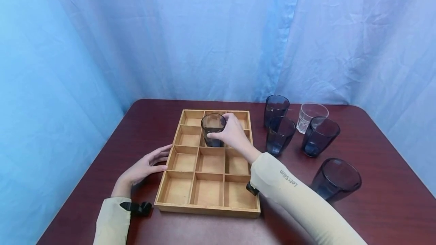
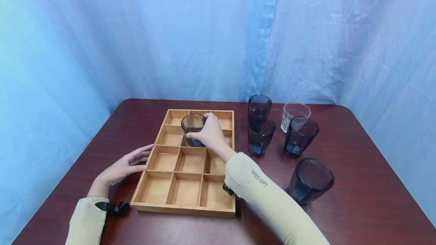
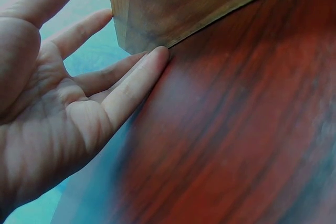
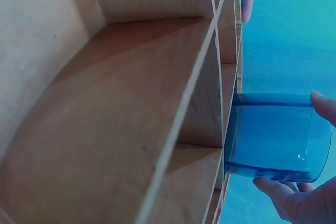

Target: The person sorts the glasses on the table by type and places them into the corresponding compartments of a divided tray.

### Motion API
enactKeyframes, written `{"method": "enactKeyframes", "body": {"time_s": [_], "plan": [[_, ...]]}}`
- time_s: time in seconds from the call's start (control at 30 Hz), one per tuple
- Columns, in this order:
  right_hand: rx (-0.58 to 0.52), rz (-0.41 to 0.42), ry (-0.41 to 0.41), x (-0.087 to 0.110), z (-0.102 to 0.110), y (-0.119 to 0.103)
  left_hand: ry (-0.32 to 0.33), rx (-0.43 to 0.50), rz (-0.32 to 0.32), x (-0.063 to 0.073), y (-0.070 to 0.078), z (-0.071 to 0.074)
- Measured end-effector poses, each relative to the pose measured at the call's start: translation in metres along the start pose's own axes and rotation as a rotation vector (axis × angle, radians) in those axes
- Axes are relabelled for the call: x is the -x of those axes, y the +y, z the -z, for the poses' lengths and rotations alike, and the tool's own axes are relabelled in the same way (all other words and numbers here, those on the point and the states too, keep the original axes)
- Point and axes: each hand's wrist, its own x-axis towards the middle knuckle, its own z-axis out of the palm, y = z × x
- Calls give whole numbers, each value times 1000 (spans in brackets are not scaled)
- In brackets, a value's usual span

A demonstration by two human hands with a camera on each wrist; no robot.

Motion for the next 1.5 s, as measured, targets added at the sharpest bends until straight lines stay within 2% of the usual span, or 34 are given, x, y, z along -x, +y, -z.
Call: {"method": "enactKeyframes", "body": {"time_s": [0.17,0.43,0.6,0.9,1.17,1.5], "plan": [[-5,5,-25,0,2,0,9,-2,7,0,0,0],[-110,-23,-38,6,10,3,30,-34,13,0,2,1],[-174,-23,-31,13,20,11,26,-23,18,-1,2,0],[-263,-11,-46,37,41,23,3,13,-1,-3,1,-2],[-300,38,-67,60,54,32,16,-4,7,0,-1,-3],[-289,112,-33,86,67,38,1,24,6,0,1,-2]]}}
